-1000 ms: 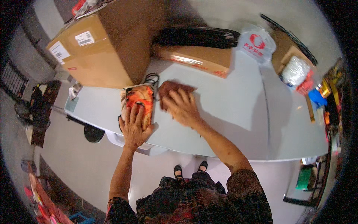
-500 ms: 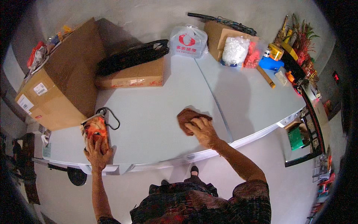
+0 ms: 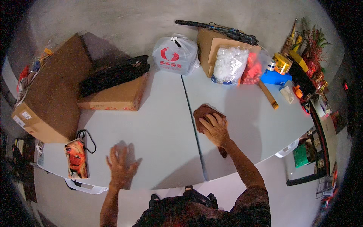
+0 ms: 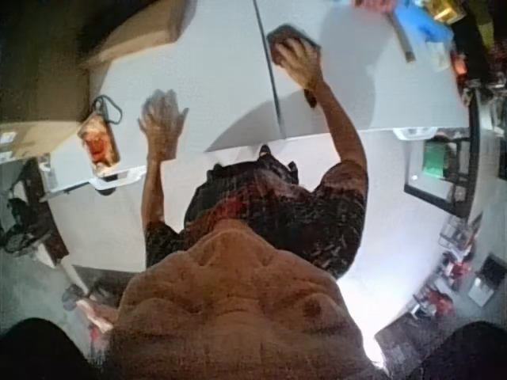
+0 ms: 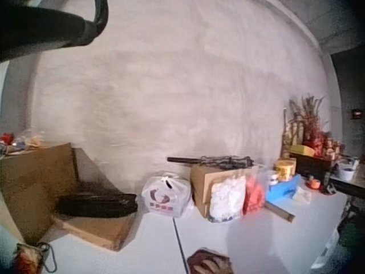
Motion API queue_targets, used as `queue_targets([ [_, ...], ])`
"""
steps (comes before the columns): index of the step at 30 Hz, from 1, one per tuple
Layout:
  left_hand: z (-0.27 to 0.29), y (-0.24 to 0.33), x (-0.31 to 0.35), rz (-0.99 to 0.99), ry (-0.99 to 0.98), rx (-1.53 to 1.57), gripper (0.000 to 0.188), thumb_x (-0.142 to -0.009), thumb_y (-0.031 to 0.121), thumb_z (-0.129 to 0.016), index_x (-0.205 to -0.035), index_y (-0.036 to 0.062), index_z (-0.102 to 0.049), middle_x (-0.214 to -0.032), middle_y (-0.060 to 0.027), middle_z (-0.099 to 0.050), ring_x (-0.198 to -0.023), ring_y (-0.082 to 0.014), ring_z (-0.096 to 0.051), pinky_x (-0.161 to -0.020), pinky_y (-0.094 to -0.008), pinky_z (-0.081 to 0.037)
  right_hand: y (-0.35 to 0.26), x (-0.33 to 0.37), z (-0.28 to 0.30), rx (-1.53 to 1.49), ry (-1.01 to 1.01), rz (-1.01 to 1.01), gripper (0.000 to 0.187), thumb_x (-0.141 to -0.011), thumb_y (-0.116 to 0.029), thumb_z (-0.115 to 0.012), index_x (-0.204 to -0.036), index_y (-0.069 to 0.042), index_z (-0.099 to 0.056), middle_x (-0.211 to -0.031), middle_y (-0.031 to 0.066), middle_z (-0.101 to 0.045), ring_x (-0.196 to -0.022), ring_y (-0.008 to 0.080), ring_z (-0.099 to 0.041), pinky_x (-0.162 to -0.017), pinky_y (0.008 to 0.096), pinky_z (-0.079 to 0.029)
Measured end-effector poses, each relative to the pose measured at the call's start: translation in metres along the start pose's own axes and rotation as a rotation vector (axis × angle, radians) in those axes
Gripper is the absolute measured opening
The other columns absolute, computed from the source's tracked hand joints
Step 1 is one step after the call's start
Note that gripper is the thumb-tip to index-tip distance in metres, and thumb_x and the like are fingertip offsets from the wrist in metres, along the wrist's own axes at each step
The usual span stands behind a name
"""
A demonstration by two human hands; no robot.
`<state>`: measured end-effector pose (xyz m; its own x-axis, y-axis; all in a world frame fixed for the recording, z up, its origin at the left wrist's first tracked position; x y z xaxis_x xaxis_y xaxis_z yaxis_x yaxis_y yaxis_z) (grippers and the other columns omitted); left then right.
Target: The person wipes the top of a white chest freezer and an adjacent wooden table using a brown cloth. They move items like a bag and a box to clean underneath them on the freezer, then proceed to wipe the table surface.
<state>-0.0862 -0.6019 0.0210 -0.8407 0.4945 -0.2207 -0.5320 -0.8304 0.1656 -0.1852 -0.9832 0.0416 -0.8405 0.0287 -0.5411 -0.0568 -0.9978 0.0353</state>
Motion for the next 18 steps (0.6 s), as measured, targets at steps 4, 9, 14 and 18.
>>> queue_targets([
  [4, -0.017, 0.083, -0.024, -0.093, -0.143, 0.085, 0.077, -0.079, 0.054, -0.066, -0.141, 0.0175, -0.039, -0.145, -0.0288, -0.021, -0.136, -0.0455, -0.018, -0.103, -0.0698, -0.013, 0.033, -0.059, -0.040, -0.018, 0.049, 0.013, 0.046, -0.079, -0.031, -0.065, -0.124, -0.025, -0.057, -0.127, 0.0096, -0.047, -0.120, 0.0348, -0.039, -0.093, 0.0570, -0.028],
  [9, -0.023, 0.100, -0.028, -0.048, -0.165, -0.032, 0.077, -0.079, 0.060, -0.062, -0.140, 0.0169, -0.040, -0.145, -0.0296, -0.022, -0.135, -0.0466, -0.021, -0.105, -0.0664, -0.014, 0.068, -0.129, -0.091, 0.032, 0.254, -0.033, 0.043, -0.079, -0.038, -0.064, -0.119, -0.025, -0.059, -0.125, 0.0132, -0.048, -0.116, 0.0393, -0.041, -0.092, 0.0579, -0.028],
  [14, -0.020, 0.101, -0.031, -0.031, -0.198, -0.053, 0.078, -0.078, 0.062, -0.062, -0.139, 0.0190, -0.040, -0.145, -0.0270, -0.024, -0.135, -0.0446, -0.021, -0.106, -0.0653, -0.015, 0.104, -0.180, -0.130, 0.113, 0.183, -0.151, 0.042, -0.084, -0.040, -0.057, -0.124, -0.026, -0.056, -0.124, 0.0107, -0.050, -0.119, 0.0353, -0.040, -0.093, 0.0534, -0.028],
  [18, -0.016, 0.104, -0.032, -0.021, -0.211, -0.038, 0.077, -0.078, 0.060, -0.063, -0.140, 0.0205, -0.039, -0.144, -0.0259, -0.025, -0.135, -0.0432, -0.022, -0.106, -0.0651, -0.015, 0.111, -0.192, -0.135, 0.123, 0.184, -0.249, 0.041, -0.085, -0.039, -0.056, -0.124, -0.026, -0.056, -0.126, 0.0103, -0.049, -0.119, 0.0344, -0.040, -0.093, 0.0533, -0.029],
])
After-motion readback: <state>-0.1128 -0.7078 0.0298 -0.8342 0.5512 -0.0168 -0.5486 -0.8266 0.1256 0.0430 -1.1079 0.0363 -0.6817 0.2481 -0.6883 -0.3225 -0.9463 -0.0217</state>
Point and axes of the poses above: each hand's wrist, its own x-axis away from the middle knuckle, its own z-axis out of the back of the hand, y = z × x, the point moved 9 cm from there along -x, towards the middle knuckle
